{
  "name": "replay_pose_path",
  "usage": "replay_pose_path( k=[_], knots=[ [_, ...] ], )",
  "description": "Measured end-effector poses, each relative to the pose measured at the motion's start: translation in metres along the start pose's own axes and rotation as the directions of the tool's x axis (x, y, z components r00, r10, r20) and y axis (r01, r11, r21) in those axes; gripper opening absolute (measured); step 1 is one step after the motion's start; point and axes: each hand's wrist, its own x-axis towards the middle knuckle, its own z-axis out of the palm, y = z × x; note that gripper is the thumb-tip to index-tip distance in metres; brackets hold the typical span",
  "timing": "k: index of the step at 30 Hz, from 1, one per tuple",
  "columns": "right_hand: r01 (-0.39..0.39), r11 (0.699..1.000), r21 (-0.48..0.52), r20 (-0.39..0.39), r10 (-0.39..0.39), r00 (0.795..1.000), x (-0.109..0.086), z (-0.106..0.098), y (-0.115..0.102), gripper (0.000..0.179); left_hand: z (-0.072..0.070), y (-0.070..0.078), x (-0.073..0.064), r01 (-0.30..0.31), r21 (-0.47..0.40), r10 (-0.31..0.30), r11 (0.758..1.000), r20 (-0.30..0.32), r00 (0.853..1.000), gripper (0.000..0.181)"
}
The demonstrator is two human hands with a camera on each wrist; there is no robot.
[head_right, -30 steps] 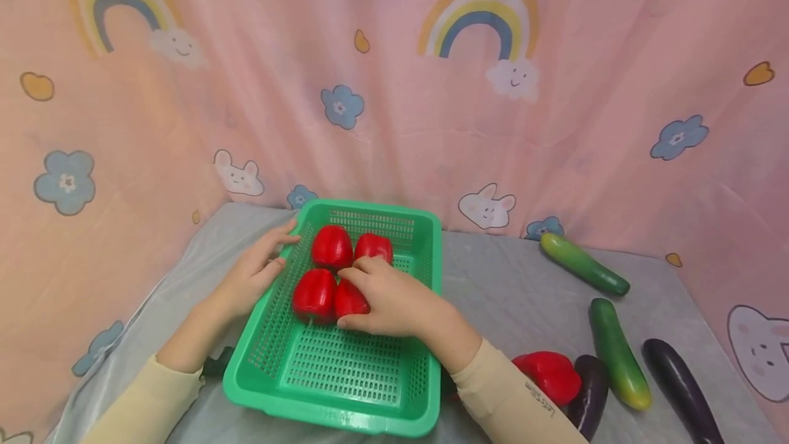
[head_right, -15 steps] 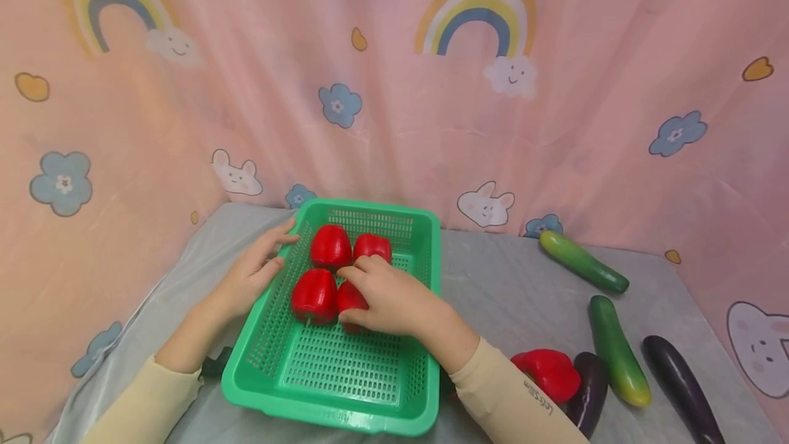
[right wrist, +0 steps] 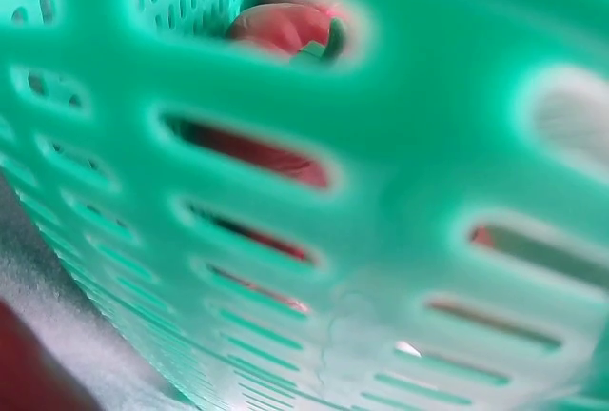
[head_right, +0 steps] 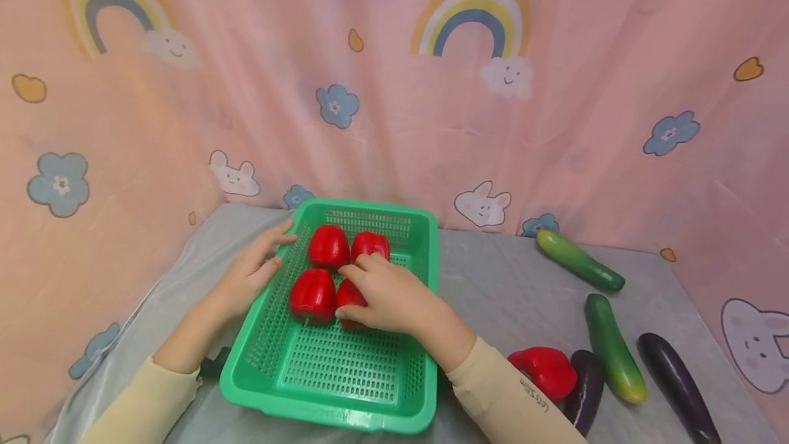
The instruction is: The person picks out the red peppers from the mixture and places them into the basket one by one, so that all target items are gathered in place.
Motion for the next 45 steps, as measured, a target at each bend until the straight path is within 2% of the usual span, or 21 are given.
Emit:
replay_pose_path(
  k=[10, 27, 36, 45],
  knots=[
    [0.014, 1.000, -0.011, -0.027, -0.015, 1.000, -0.002, 0.001, 0.001, 0.063, 0.000, 0.000, 0.001, -0.004, 0.000, 0.004, 1.000, 0.004, 1.000, 0.043],
    [0.108, 0.993, -0.046, -0.130, -0.113, 0.985, -0.005, -0.006, -0.005, 0.052, 0.001, -0.001, 0.001, -0.009, 0.007, 0.009, 1.000, 0.003, 1.000, 0.046],
    [0.143, 0.986, -0.087, -0.131, -0.153, 0.979, -0.010, -0.010, -0.015, 0.053, 0.001, -0.002, -0.001, 0.003, -0.001, -0.003, 1.000, 0.008, 1.000, 0.043],
    [0.149, 0.984, -0.097, -0.146, -0.162, 0.976, -0.018, -0.017, -0.019, 0.049, 0.000, 0.001, -0.002, 0.012, -0.004, -0.012, 1.000, 0.004, 1.000, 0.043]
  ],
)
